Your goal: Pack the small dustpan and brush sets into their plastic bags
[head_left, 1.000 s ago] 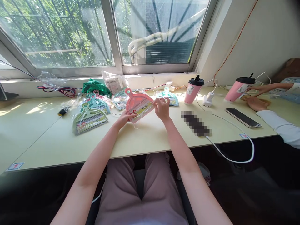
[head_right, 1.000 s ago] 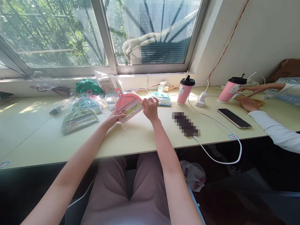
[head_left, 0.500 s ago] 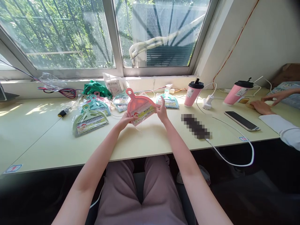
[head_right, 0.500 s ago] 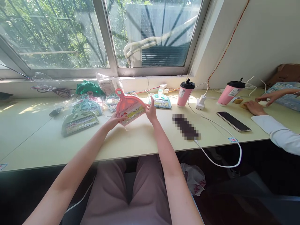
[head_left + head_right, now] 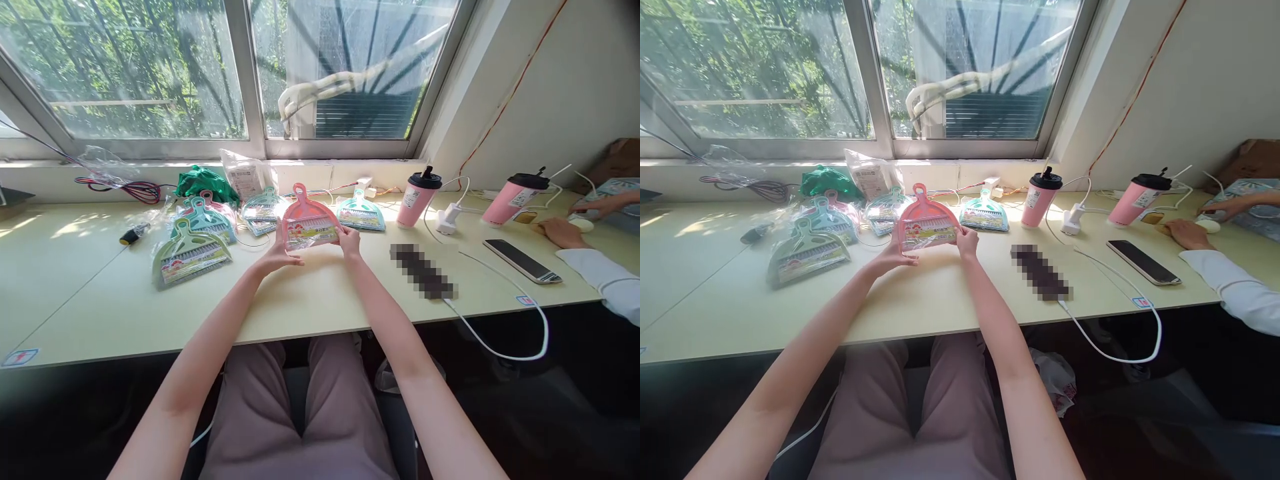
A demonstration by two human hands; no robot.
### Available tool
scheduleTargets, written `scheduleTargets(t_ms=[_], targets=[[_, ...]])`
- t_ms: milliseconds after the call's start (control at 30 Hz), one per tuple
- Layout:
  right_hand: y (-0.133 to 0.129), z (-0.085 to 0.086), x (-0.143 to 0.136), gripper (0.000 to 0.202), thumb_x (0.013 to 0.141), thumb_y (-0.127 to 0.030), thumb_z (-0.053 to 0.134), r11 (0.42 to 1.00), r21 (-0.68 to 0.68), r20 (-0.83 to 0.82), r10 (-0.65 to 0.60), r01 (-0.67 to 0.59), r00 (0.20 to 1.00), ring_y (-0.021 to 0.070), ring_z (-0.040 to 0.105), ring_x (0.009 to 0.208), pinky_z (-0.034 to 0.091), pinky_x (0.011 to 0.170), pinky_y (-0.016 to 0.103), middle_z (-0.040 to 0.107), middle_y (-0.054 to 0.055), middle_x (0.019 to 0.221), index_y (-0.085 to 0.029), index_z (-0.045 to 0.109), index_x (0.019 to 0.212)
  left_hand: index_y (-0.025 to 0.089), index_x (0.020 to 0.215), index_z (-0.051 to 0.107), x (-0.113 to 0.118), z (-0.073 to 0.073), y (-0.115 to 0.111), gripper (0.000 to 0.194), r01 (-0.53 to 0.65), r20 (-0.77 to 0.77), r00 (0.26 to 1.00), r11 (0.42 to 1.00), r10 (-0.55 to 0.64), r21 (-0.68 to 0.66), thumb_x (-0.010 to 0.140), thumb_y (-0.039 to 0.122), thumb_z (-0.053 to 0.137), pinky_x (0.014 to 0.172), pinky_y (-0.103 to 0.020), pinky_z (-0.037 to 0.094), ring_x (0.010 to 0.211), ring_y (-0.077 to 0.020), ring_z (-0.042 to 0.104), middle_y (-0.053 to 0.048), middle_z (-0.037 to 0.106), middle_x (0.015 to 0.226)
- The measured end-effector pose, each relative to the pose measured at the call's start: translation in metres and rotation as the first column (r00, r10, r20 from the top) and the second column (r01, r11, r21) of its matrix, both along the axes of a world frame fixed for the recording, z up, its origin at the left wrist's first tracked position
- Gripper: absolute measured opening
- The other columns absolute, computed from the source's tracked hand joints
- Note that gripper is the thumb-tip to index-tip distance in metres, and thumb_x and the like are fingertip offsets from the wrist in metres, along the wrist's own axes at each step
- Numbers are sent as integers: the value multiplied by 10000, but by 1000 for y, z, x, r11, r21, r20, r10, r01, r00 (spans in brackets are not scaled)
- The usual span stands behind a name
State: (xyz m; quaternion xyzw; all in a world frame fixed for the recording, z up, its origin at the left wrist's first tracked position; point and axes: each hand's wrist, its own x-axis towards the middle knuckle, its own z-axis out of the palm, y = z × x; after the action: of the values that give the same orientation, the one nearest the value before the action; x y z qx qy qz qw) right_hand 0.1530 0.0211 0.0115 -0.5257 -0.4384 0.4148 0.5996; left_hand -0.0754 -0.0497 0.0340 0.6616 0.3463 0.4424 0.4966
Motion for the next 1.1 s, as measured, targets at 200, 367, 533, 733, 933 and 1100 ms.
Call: scheduleTargets(t_ms=[200, 367, 533, 733, 933, 1100], targets=[[9, -5, 4, 125, 832, -266, 663, 1000, 27, -36, 5, -4, 999, 169, 706, 772, 683, 770, 382, 724, 9, 826, -166, 730, 862, 455, 1643, 54, 7, -7, 6, 1495, -180, -54, 980, 970, 191, 165, 499, 389, 1013, 1084, -628, 474, 1541, -472, 200, -133, 87, 1726], [7, -3, 1, 164, 829, -298, 677, 990, 87, -24, 116, -113, 993, 175, 704, 795, 680, 779, 385, 725, 16, 865, -162, 719, 910, 356, 1631, 228, 9, -7, 12, 1216, -478, 154, 870, 877, 468, 39, 652, 448, 944, 932, -471, 624, 1247, -350, 624, -168, 395, 1603], [1, -1, -7, 232, 818, -365, 699, 960, 164, -4, 231, -228, 973, 184, 700, 820, 679, 758, 377, 717, 26, 910, -176, 703, 953, 140, 1280, 639, 1, -7, 16, 643, -488, 166, 841, 855, 514, -175, 741, 410, 865, 786, -428, 660, 865, -259, 753, -126, 741, 1078], [-2, 3, -6, 289, 825, -456, 669, 947, 179, 40, 263, -266, 964, 192, 687, 852, 674, 730, 362, 710, 34, 925, -188, 686, 932, 127, 1046, 695, -1, -4, 15, 396, -463, 143, 849, 846, 509, -264, 719, 329, 791, 668, -355, 646, 688, -211, 741, -109, 757, 967], [-8, 10, -1, 225, 879, -417, 641, 934, 111, 48, 336, -340, 941, 181, 710, 879, 665, 736, 322, 719, 33, 994, -208, 643, 962, 133, 1085, 656, -2, -2, 15, 457, -402, 146, 883, 878, 447, -258, 716, 367, 789, 593, -337, 637, 649, -210, 730, -108, 746, 962], [-13, 12, -5, 308, 901, -488, 665, 896, -20, 42, 443, -443, 895, 142, 729, 664, 628, 580, 277, 727, 26, 1033, -239, 523, 1014, 126, 1061, 644, -4, 1, 14, 446, -443, 103, 877, 873, 469, -207, 727, 381, 793, 570, -335, 635, 648, -204, 715, -115, 738, 975]])
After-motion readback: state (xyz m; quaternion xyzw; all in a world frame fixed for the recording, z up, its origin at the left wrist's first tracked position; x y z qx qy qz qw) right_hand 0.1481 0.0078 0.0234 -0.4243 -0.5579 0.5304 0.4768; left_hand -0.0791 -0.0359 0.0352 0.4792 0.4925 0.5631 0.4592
